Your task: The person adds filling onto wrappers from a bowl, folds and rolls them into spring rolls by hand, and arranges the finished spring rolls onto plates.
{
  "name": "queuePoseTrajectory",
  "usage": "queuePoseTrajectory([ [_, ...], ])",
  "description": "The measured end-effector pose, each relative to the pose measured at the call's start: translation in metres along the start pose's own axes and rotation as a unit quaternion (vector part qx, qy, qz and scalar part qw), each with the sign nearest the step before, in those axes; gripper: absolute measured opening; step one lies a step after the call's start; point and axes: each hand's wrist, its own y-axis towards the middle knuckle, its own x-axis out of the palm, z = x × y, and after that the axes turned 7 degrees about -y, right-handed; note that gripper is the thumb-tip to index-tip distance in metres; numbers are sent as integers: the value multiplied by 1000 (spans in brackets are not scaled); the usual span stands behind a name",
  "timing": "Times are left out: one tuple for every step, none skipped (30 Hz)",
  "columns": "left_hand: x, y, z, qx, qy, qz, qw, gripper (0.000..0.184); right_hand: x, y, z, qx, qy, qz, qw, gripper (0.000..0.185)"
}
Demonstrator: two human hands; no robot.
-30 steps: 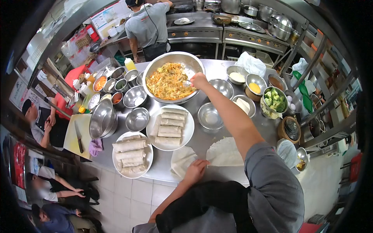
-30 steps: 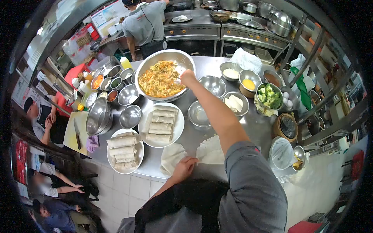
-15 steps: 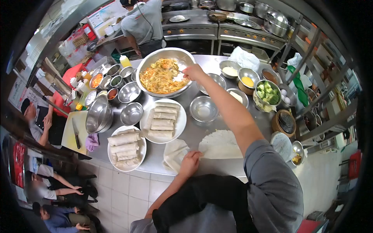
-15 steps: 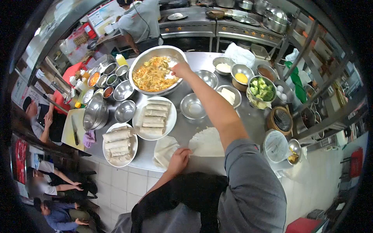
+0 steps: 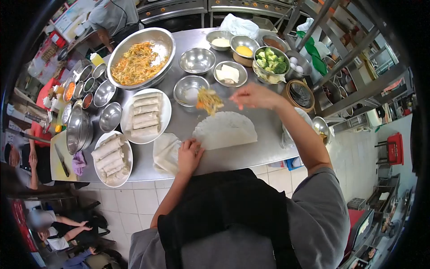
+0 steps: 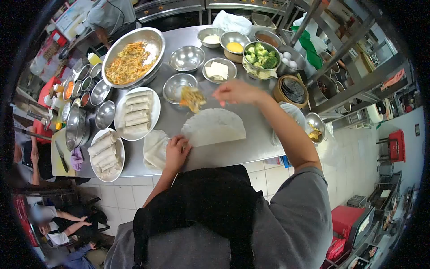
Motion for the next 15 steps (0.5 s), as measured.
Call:
queuePoseTrajectory([
  [1, 0, -2, -2, 0, 1, 1000, 26, 8, -8, 20, 1, 5, -13, 1000, 32],
  [2, 1, -2, -4, 0, 4, 1000, 26, 17, -12, 42, 8, 19, -14, 1000, 30],
  [2, 2, 0, -6, 1, 9, 1000, 24, 28, -13, 67, 15, 34, -14, 999, 29],
  [0, 3, 5, -8, 2, 14, 1000, 22, 38, -15, 85, 22, 48, -15, 998, 27],
  [-1, 3, 7, -10, 4, 19, 1000, 20, 45, -19, 95, 23, 27, -7, 999, 26],
  [-1, 3, 7, -8, 2, 20, 1000, 20, 52, -22, 103, 24, 6, 2, 1000, 25],
  [-1, 4, 7, -6, 1, 21, 1000, 19, 57, -24, 111, 24, -16, 10, 1000, 24],
  [0, 4, 7, -5, 0, 23, 1000, 19, 64, -24, 121, 0, -33, 24, 999, 23],
  [-1, 4, 8, -9, 0, 21, 1000, 19, 71, -23, 130, -24, -49, 38, 998, 22],
  [-1, 5, 9, -13, 0, 19, 1000, 19, 76, -23, 139, -48, -66, 52, 995, 21],
  [-2, 5, 9, -17, 1, 17, 1000, 19, 78, -25, 136, -50, -95, 64, 992, 21],
  [-2, 6, 9, -23, -4, 21, 1000, 20, 79, -27, 133, -52, -125, 76, 988, 20],
  [-2, 7, 9, -29, -10, 23, 999, 21, 80, -29, 131, -52, -154, 88, 983, 20],
  [-3, 8, 14, -35, -17, 25, 999, 22, 82, -33, 127, -50, -175, 105, 978, 19],
  [-4, 9, 20, -26, -3, 39, 999, 25, 84, -36, 122, -47, -197, 122, 972, 18],
])
